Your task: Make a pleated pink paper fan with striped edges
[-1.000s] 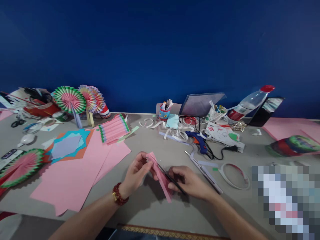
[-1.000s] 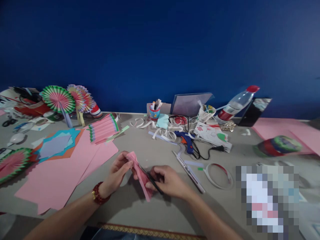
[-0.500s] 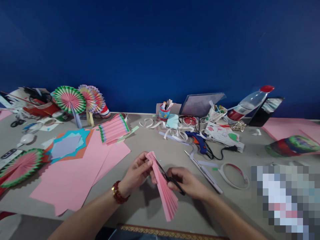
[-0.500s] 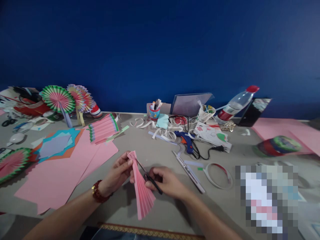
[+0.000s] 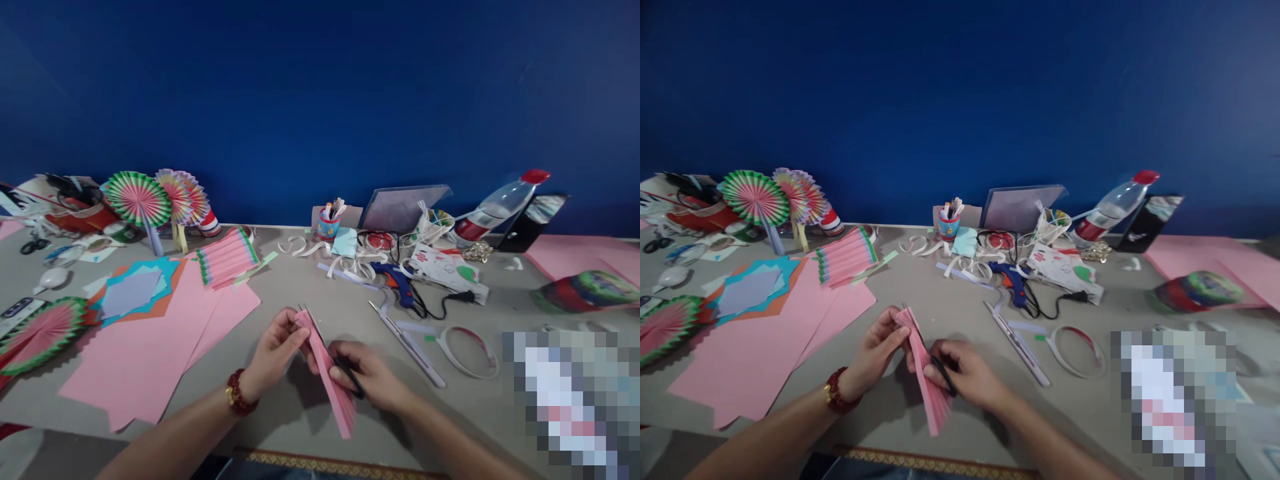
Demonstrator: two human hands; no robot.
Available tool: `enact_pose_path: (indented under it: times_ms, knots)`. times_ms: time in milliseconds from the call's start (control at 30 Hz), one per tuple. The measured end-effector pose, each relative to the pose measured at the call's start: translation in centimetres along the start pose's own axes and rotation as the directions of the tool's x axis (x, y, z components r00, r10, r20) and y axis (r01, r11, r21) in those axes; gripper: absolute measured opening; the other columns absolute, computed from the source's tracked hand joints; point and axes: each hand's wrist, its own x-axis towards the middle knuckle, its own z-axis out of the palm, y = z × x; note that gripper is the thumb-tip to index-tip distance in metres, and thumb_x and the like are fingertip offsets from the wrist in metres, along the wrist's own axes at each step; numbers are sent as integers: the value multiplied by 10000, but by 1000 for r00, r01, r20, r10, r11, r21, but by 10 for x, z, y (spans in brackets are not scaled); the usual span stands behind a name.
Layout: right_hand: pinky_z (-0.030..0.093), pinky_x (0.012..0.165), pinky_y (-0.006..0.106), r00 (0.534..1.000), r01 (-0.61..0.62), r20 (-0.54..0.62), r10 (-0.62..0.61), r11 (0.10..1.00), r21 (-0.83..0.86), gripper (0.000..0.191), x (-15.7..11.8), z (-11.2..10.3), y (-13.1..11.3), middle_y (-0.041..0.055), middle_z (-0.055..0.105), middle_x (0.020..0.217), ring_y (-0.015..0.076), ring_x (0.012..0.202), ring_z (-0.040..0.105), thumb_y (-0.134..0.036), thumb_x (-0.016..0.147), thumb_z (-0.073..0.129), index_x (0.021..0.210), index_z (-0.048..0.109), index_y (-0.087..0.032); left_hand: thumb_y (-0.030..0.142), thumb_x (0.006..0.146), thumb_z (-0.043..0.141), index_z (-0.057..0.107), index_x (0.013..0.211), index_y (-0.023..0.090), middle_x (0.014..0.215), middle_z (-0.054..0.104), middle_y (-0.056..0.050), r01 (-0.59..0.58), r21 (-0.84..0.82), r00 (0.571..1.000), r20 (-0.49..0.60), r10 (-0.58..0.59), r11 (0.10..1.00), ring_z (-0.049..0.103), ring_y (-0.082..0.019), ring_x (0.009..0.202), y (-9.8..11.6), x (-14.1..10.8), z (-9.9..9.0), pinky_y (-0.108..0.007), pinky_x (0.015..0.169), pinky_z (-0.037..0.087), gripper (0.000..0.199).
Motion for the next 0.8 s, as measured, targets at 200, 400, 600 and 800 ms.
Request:
enact_pose_path:
  times_ms: [200,400,600,800]
  knots:
    - [392,609,254,1000,-3,-19,3,1000,-2,634,-1,1,-4,11,536,701,146,655,465,-799,792,514,765,594,-171,337,940,628,449,864,188,672,705,12,7,64,1000,-17,-6,998,691,-129,518,4,-1,4,-197,516,523,244]
    - [372,570,241,998,-33,-53,31,999,-36,598,-2,1,-2,1,531,678,133,627,448,-768,778,574,734,577,-172,360,938,627,462,868,184,666,716,-10,22,102,1000,-22,-20,995,684,-130,517,6,-2,2,-204,528,515,252]
    - [342,544,231,998,-26,-67,20,997,-75,619,-2,2,0,-11,503,663,118,603,416,-796,785,530,700,509,-184,351,942,619,477,875,184,670,715,-9,26,111,999,-27,-23,993,680,-131,523,5,-1,1,-209,531,513,229]
    - [323,532,226,995,-23,-95,13,994,-103,605,-1,5,1,-22,482,642,112,589,395,-778,802,527,666,462,-193,376,936,624,479,875,187,662,708,-6,36,133,999,-43,-31,990,677,-137,527,6,-1,0,-223,542,512,245]
